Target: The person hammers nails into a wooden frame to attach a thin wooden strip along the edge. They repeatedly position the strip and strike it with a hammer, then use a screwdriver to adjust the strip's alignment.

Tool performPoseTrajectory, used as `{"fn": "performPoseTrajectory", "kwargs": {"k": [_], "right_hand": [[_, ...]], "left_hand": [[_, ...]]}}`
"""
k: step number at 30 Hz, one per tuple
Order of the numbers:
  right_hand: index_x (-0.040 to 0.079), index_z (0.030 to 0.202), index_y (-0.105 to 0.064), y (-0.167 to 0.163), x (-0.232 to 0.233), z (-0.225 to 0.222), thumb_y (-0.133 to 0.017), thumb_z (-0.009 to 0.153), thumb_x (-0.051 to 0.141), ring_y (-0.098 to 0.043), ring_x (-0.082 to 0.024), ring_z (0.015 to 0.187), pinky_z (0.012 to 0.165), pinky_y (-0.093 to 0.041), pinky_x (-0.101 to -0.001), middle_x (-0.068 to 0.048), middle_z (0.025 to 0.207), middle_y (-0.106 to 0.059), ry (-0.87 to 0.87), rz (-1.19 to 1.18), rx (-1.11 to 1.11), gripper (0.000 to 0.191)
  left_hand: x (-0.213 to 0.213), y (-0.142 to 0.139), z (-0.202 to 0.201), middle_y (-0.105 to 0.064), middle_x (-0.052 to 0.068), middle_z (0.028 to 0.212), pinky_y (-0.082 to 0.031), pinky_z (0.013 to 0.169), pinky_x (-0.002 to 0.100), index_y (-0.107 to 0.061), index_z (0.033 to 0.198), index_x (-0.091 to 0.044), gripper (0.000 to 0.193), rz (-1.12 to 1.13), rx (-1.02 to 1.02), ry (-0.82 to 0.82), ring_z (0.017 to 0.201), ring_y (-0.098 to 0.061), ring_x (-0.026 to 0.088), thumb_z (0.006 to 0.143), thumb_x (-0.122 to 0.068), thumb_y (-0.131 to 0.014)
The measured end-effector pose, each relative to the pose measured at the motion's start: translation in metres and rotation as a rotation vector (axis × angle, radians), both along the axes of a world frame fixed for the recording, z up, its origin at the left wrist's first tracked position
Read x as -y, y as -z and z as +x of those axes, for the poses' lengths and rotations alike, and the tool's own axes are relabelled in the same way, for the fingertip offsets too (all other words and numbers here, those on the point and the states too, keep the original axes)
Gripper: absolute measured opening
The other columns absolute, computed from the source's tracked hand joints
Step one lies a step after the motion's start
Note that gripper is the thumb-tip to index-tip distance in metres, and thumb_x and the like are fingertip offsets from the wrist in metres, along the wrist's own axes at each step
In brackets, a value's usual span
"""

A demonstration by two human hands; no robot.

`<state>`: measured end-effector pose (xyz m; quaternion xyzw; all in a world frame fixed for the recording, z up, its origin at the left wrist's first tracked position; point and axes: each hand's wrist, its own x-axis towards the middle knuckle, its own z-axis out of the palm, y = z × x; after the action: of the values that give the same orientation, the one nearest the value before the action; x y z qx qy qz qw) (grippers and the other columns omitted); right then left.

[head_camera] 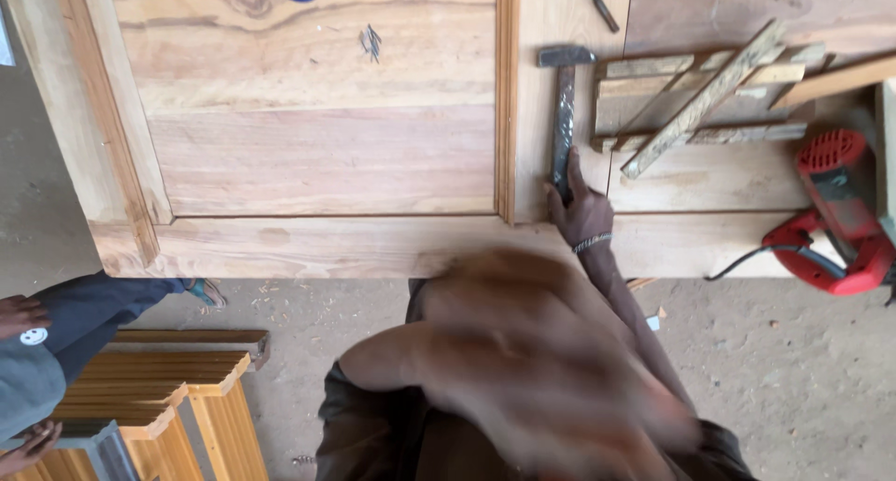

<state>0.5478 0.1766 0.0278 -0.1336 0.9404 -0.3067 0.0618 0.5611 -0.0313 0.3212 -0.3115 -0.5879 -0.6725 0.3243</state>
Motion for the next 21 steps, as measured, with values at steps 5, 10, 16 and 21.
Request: {"fn": "performPoseTrajectory", "kwargs": {"k": [5, 10, 16, 21], "right_hand": [[0.01, 0.149, -0.057, -0.016, -0.004, -0.006, -0.079, 0.093, 0.033, -0.068, -0.026, 0.051, 0.051, -0.055, -0.0392, -0.01, 0.062, -0.07, 0.003, 0.148, 0.063, 0.064], [0.009, 0.145, -0.064, -0.019, -0.005, 0.003, -0.077, 0.096, 0.024, -0.066, -0.023, 0.05, 0.051, -0.053, -0.0378, -0.011, 0.062, -0.068, 0.058, 0.016, 0.064, 0.053], [0.006, 0.14, -0.066, -0.01, -0.009, 0.012, -0.076, 0.096, 0.018, -0.068, -0.021, 0.056, 0.054, -0.054, -0.035, -0.01, 0.072, -0.072, 0.042, -0.075, -0.027, 0.046], [0.007, 0.136, -0.072, -0.019, -0.013, 0.009, -0.073, 0.096, 0.013, -0.065, -0.022, 0.051, 0.051, -0.052, -0.0371, -0.012, 0.065, -0.07, 0.124, -0.03, 0.085, 0.04]], "left_hand": [[0.011, -0.023, 0.019, -0.078, 0.007, 0.105, -0.063, 0.082, 0.03, -0.073, 0.112, -0.011, 0.015, 0.081, -0.069, -0.024, 0.093, -0.077, 0.015, 0.098, -0.015, -0.074], [0.008, -0.023, 0.043, -0.078, 0.007, 0.104, -0.062, 0.078, 0.029, -0.073, 0.112, -0.012, 0.014, 0.09, -0.05, -0.026, 0.092, -0.077, 0.014, 0.098, -0.014, -0.074], [-0.019, -0.013, 0.049, -0.079, 0.006, 0.103, -0.061, 0.074, 0.027, -0.072, 0.112, -0.013, 0.014, 0.095, 0.0, -0.014, 0.091, -0.077, 0.013, 0.098, -0.013, -0.074], [-0.006, -0.02, 0.052, -0.079, 0.006, 0.103, -0.061, 0.071, 0.025, -0.072, 0.112, -0.014, 0.014, 0.115, -0.042, -0.057, 0.09, -0.077, 0.012, 0.098, -0.013, -0.074]]}}
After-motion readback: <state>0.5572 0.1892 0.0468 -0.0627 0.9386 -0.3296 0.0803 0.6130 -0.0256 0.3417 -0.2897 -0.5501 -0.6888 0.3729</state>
